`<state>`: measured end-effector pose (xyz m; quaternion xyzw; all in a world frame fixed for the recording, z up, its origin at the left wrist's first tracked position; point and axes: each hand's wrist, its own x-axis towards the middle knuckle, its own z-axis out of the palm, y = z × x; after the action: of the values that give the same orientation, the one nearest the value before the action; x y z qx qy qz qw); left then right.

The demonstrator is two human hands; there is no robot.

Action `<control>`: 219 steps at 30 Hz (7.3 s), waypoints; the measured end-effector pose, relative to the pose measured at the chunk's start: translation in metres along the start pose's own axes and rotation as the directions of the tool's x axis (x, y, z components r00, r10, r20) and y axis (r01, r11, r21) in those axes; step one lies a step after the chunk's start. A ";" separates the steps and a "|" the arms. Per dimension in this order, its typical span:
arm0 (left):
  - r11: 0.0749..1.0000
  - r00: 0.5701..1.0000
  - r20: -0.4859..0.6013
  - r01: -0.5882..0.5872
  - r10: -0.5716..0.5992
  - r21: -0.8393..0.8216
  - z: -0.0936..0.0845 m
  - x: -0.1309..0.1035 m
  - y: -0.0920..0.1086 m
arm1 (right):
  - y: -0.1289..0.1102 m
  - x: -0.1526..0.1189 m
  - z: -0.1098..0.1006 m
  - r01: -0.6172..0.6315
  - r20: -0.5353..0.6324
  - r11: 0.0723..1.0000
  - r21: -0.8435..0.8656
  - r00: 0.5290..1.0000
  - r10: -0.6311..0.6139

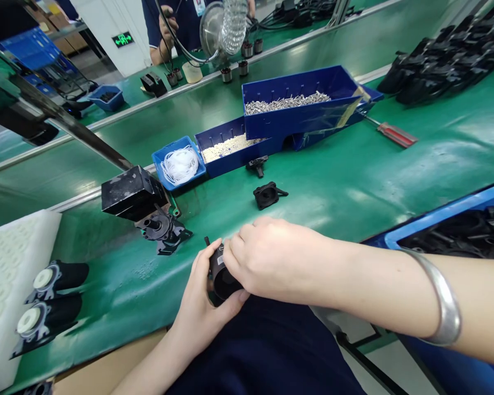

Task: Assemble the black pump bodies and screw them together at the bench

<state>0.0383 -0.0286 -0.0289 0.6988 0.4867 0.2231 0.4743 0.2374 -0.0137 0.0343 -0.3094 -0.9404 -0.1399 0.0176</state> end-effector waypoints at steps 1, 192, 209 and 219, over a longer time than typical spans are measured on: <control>1.000 1.000 -0.002 -0.008 0.008 -0.001 -0.001 0.000 0.000 | 0.001 0.000 -0.001 0.021 -0.002 1.000 -0.020 1.000 -0.021; 0.993 0.999 -0.014 0.042 -0.044 -0.108 -0.029 0.025 0.002 | 0.014 0.038 -0.035 -0.885 0.871 0.256 0.389 0.444 0.212; 0.994 1.000 0.002 0.024 -0.024 -0.107 -0.031 0.029 0.000 | 0.005 0.047 -0.043 -0.908 0.872 0.294 0.298 0.384 0.303; 0.985 0.997 0.045 0.071 -0.064 -0.160 -0.035 0.027 0.001 | 0.019 0.033 -0.049 -0.894 0.822 0.232 0.384 0.446 0.354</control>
<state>0.0231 0.0108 -0.0165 0.6456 0.4812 0.2317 0.5459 0.2194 0.0063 0.0897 -0.6635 -0.6154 0.4189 -0.0742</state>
